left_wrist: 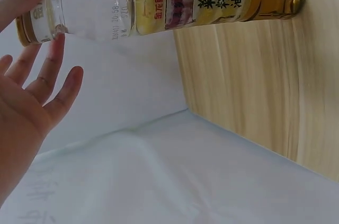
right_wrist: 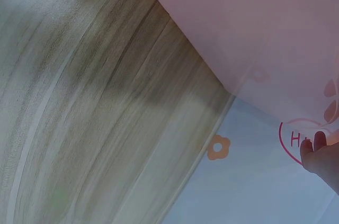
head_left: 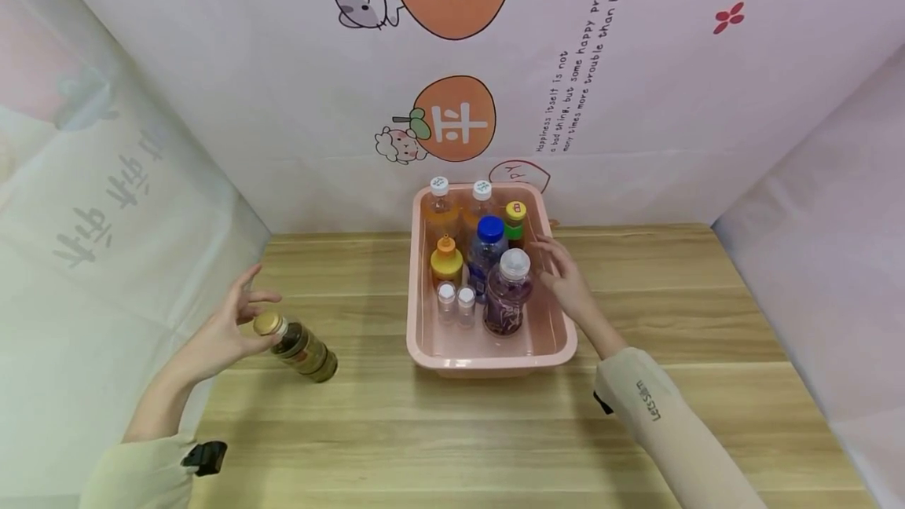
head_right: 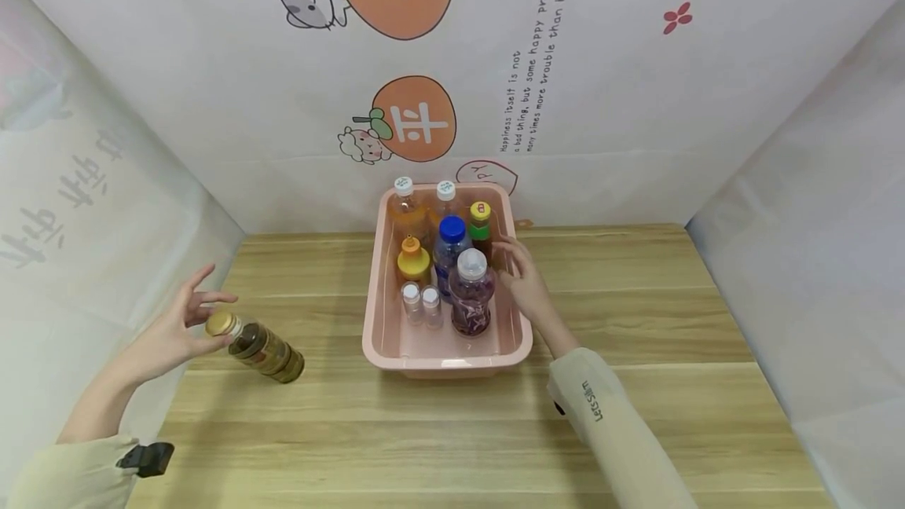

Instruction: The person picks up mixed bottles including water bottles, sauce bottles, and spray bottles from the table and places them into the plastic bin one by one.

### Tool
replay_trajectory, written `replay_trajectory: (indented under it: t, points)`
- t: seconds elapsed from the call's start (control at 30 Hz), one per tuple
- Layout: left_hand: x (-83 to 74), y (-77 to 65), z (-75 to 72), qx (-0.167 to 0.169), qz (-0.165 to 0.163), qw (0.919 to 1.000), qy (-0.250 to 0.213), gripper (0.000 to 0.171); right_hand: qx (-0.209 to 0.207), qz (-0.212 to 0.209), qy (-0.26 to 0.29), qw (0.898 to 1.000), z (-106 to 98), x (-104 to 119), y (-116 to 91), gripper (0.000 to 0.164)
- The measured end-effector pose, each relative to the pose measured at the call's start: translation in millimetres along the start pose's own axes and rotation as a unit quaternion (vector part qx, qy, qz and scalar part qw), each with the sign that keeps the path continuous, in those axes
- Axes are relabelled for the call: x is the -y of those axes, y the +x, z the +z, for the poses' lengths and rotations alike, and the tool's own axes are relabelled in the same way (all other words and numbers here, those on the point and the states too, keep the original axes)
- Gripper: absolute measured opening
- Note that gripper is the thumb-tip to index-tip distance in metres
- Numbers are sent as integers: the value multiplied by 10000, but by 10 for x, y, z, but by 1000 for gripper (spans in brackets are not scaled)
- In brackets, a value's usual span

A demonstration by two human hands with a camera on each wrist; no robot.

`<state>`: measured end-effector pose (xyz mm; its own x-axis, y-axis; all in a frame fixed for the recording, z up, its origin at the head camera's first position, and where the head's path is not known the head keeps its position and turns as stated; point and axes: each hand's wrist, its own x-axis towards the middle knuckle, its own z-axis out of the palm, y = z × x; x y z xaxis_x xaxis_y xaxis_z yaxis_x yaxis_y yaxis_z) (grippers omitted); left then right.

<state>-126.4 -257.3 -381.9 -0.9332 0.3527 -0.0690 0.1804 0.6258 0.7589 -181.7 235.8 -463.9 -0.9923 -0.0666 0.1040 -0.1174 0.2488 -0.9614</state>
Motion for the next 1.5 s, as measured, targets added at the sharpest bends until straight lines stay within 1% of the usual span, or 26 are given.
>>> replay_trajectory:
  t: [0.07, 0.13, 0.27, 0.33, 0.43, 0.6, 0.73, 0.87, 1.03, 1.17, 1.23, 1.5]
  points:
    - [-2, 3, 3, -70, -22, 10000, 7, 107, -18, -23, -16, 10000, -4, -2, 5, 51]
    - [4, 10, 10, -143, -135, 9998, 32, 107, -37, -28, -41, 10000, -8, -2, 8, 51]
    - [24, 44, 21, -213, -403, 9989, -126, 107, -55, -109, -45, 9999, -4, -14, 20, 49]
    - [31, 80, 35, -255, -473, 9983, -213, 107, -60, -141, -23, 9999, 2, -14, 25, 49]
    - [30, 143, 67, -362, -475, 9976, -352, 105, -59, -164, -26, 9998, 4, -9, 29, 49]
    - [25, 230, 122, -588, -354, 9963, -519, 97, -36, -146, -40, 9999, 9, -4, 36, 49]
    - [30, 272, 149, -664, -451, 9947, -638, 93, -33, -140, -30, 9999, 9, -12, 40, 49]
    - [57, 288, 167, -743, -604, 9926, -752, 93, -44, -131, -19, 9999, 7, -22, 39, 48]
    - [85, 270, 188, -864, -553, 9904, -924, 91, -68, -160, -23, 9998, 1, -31, 41, 49]
    - [80, 264, 218, -911, -618, 9893, -959, 90, -88, -163, -10, 9998, -2, -34, 40, 49]
    - [69, 272, 238, -930, -656, 9888, -962, 89, -79, -154, -16, 9998, -3, -33, 37, 49]
    - [26, 325, 308, -1082, -608, 9866, -1062, 90, -45, -80, -52, 9999, -3, -34, 32, 49]
